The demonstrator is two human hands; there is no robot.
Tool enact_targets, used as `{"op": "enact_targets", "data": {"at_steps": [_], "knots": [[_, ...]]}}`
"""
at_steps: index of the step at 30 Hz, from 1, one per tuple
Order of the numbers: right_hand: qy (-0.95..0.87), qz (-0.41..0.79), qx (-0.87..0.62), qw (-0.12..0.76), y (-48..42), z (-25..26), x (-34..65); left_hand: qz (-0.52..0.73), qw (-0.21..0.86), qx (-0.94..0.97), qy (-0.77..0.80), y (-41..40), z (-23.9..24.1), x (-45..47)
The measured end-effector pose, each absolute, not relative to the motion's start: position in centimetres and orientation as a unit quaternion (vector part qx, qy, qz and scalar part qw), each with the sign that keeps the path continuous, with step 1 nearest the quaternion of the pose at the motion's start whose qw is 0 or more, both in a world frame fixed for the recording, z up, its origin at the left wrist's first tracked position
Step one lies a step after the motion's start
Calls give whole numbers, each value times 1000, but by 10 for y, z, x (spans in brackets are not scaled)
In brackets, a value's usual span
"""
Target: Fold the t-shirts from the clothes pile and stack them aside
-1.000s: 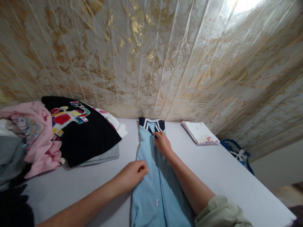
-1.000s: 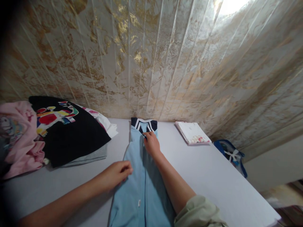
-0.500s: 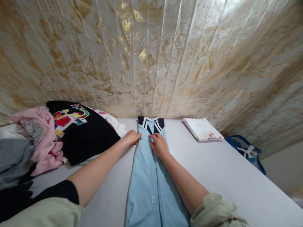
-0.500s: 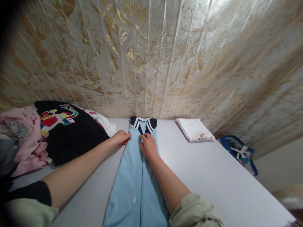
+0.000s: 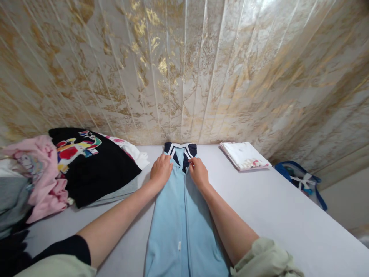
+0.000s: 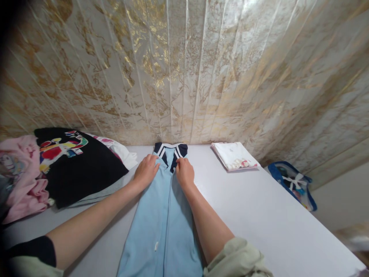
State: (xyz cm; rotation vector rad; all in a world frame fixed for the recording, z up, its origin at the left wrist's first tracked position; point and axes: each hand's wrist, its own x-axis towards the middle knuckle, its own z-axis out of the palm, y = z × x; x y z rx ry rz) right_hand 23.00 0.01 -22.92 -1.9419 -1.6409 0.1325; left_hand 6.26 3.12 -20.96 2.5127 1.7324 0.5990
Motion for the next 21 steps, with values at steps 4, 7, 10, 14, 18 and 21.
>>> {"op": "enact_targets", "data": {"at_steps": [4,7,10,14,18,21], "knots": [[-643,71,-731,220,-4,-224,223,192,84,836,507,9,-229,70],[-654,46,-737,165,-5,-226,214,220,88,836,495,2,-245,69],[-651,37,-743,153,-4,-229,212,239,96,835,487,1,-251,67],[-613,40,-762,206,0,-224,218,243,89,835,486,0,-251,67],[-579,39,-780,234,7,-219,211,227,93,841,482,-1,-253,69],[-612,52,-763,201,13,-223,199,227,106,840,482,-1,-254,68]]}}
